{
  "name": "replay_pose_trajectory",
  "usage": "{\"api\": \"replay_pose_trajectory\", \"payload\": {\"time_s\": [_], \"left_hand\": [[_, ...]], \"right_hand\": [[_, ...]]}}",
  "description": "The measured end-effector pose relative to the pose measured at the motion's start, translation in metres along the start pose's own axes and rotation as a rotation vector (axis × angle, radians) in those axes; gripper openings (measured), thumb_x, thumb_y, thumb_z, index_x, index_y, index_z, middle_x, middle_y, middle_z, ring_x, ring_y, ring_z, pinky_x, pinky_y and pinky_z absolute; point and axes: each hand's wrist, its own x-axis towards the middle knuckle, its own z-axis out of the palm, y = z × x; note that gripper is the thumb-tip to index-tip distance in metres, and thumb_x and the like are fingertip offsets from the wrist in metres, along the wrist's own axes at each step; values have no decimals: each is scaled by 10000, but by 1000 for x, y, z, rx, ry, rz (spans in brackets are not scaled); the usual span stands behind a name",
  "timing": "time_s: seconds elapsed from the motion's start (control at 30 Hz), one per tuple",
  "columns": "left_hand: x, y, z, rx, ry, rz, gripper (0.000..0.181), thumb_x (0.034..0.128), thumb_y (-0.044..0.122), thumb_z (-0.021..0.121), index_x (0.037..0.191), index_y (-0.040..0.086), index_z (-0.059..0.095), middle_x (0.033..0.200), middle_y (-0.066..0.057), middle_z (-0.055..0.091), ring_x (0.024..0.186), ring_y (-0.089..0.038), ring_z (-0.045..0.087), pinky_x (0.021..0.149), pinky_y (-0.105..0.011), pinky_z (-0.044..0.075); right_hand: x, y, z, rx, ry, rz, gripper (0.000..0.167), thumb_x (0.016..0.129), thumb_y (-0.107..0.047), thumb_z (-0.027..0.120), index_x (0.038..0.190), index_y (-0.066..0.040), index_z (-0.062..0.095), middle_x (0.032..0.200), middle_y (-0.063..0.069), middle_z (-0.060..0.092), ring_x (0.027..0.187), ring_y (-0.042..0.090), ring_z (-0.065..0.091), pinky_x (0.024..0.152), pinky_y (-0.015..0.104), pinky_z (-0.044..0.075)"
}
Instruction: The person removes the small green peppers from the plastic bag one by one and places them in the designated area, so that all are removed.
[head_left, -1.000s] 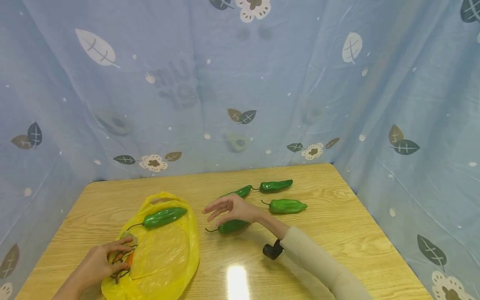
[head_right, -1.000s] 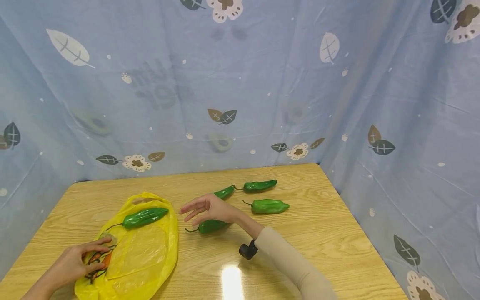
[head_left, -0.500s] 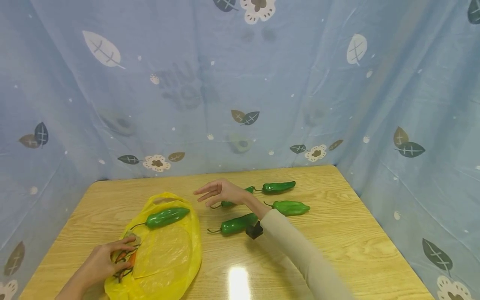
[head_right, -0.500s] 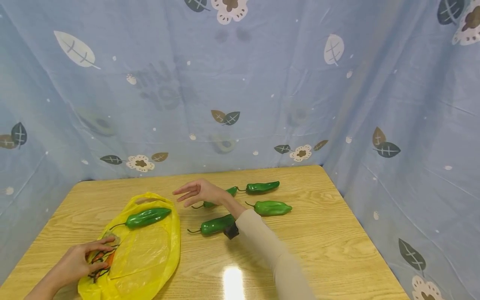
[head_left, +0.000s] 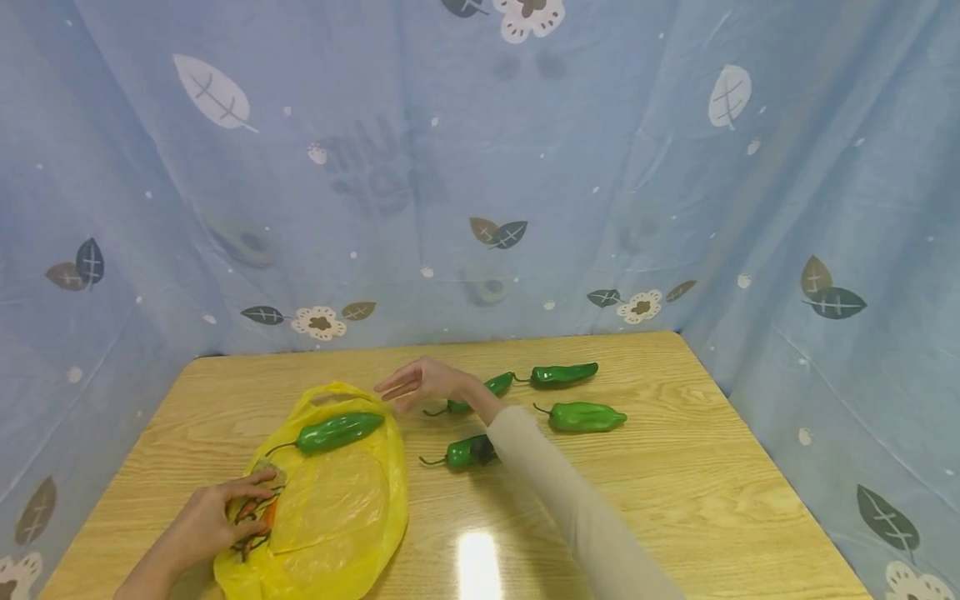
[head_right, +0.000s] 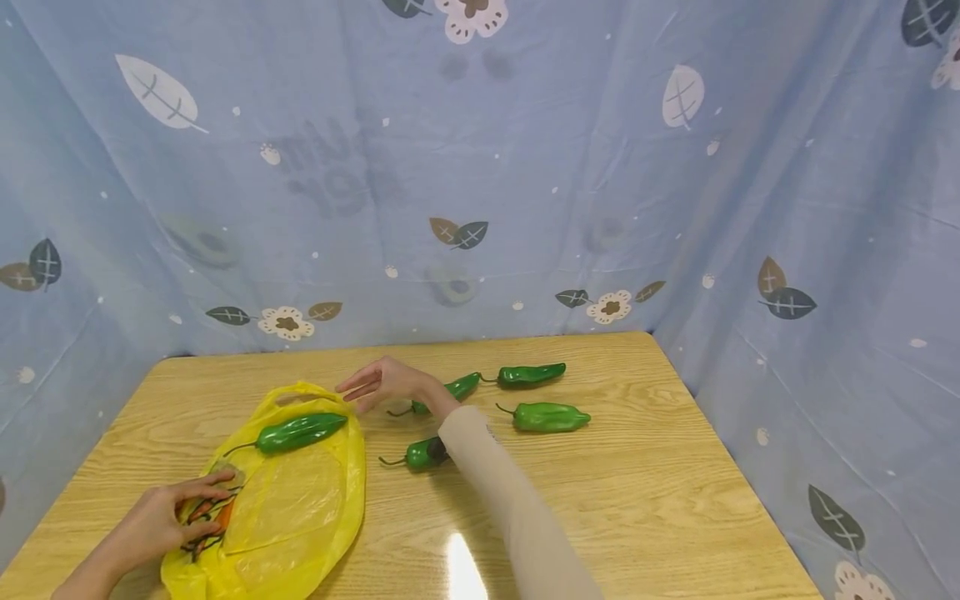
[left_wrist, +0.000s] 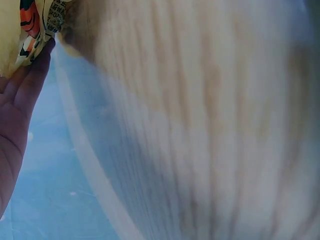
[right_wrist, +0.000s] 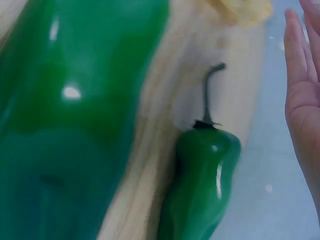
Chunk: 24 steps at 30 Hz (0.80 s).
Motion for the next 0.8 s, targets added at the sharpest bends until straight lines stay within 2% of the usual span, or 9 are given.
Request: {"api": "replay_pose_trajectory", "payload": {"time_s": [0.13, 0.23, 0.47, 0.57, 0.6, 0.7, 0.8], "left_hand": [[-1, 1, 0, -8, -2, -6, 366, 683, 296, 851, 1018, 192, 745, 1253, -77, 634, 1129, -354, 573, 847, -420, 526], [-1, 3, -1, -18, -12, -21, 369, 686, 284, 851, 1025, 190, 742, 1268, -80, 625, 1149, -391, 551, 870, -437, 514], [-2, 3, -3, -24, -26, -16, 391, 691, 303, 845, 1045, 174, 737, 1275, -101, 618, 1147, -406, 548, 871, -434, 512], [-3, 3, -2, -34, -29, -21, 388, 694, 297, 844, 1044, 171, 737, 1276, -104, 617, 1150, -411, 542, 876, -452, 505], [-3, 4, -2, -32, -25, -21, 388, 691, 295, 846, 1042, 171, 737, 1275, -104, 618, 1150, -411, 543, 878, -460, 502], [-3, 5, -3, -24, -9, -17, 384, 685, 290, 850, 1034, 171, 740, 1270, -100, 622, 1147, -412, 547, 887, -480, 491], [-2, 5, -2, -10, 14, 1, 387, 684, 299, 850, 1033, 170, 742, 1264, -90, 627, 1144, -408, 553, 899, -498, 477]], "right_hand": [[10, 7, 10, -69, 14, -16, 457, 805, 149, 681, 1248, 123, 570, 1344, 213, 531, 1246, 228, 530, 989, 283, 456], [17, 11, 17, -116, 24, -30, 457, 784, 162, 693, 1227, 128, 584, 1351, 215, 525, 1268, 205, 506, 1033, 280, 412], [32, 11, 34, -385, 58, 17, 468, 761, 37, 778, 1210, -32, 667, 1288, 46, 615, 1179, 95, 551, 1032, 216, 389], [38, 8, 41, -480, 71, 3, 454, 765, 9, 786, 1202, -47, 676, 1267, 18, 630, 1178, 88, 545, 1033, 205, 383], [40, 7, 43, -495, 73, -3, 453, 766, 2, 787, 1202, -52, 677, 1264, 13, 632, 1225, 76, 516, 1025, 197, 389], [46, 6, 48, -501, 57, -32, 451, 763, 0, 787, 1198, -30, 672, 1244, 35, 643, 1194, 77, 550, 973, 159, 421], [49, 7, 51, -484, 45, -22, 462, 751, 4, 792, 1196, -18, 668, 1226, 50, 653, 1150, 68, 581, 932, 134, 439]]}}
